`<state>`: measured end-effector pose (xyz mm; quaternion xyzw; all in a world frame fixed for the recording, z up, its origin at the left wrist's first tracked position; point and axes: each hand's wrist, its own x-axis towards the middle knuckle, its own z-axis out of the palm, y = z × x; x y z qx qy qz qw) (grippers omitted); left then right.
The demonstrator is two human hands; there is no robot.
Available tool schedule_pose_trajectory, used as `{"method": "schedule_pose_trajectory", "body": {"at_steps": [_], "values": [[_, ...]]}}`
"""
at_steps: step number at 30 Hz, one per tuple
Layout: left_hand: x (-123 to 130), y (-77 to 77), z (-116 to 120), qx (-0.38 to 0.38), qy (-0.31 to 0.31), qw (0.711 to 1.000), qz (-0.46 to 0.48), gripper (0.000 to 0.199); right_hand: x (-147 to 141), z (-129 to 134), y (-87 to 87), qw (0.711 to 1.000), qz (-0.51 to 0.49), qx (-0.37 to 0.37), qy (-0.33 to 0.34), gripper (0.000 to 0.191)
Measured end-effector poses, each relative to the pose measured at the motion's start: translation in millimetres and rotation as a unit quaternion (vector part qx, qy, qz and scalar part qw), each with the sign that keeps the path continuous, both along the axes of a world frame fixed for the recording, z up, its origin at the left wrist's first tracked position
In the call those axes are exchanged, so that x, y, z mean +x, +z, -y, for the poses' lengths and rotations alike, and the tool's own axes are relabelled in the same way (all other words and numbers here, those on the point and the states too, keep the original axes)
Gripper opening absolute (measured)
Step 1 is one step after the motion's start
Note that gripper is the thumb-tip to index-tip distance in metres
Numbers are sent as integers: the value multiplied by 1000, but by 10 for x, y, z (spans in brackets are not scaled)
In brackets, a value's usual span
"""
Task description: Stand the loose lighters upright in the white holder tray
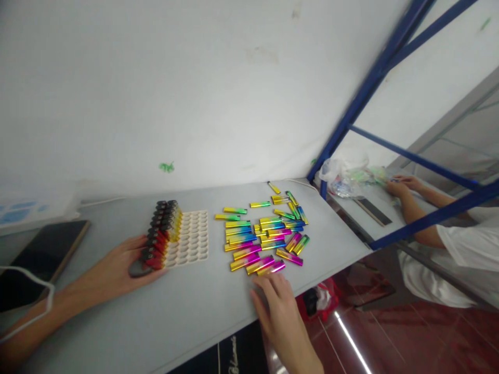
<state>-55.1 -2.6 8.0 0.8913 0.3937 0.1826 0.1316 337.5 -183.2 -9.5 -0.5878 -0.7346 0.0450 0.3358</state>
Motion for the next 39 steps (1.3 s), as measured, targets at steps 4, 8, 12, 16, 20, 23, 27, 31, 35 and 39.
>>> {"method": "schedule_pose_trajectory", "body": {"at_steps": [4,8,12,16,20,23,27,31,35,39], "values": [[37,92,13,-6,3,1000,-17,33,-116,-259,10,1000,-7,7,-4,19],[70,142,22,-10,-2,1000,-19,31,-88,-397,70,999,-43,1,21,19],[68,131,18,2,-6,1000,-23,34,126,-360,157,996,-84,19,-4,17],[25,43,3,15,-2,1000,-27,33,612,-224,143,989,-64,53,-119,16],[-39,-104,-30,37,12,999,-23,37,1105,-215,4,989,40,40,-139,30],[-60,-150,-54,37,11,999,-26,40,1216,-340,-25,994,47,-13,-96,34],[-35,-113,-56,15,20,999,-27,43,1123,-454,126,995,2,-88,-40,31],[-1,-77,-31,17,29,999,-16,42,1121,-450,276,990,-68,-104,-60,34],[27,-13,-3,24,23,999,-26,41,1131,-687,391,981,-128,-111,-89,39],[44,40,6,42,14,999,-16,37,901,-962,502,988,-99,-7,-118,47]]}}
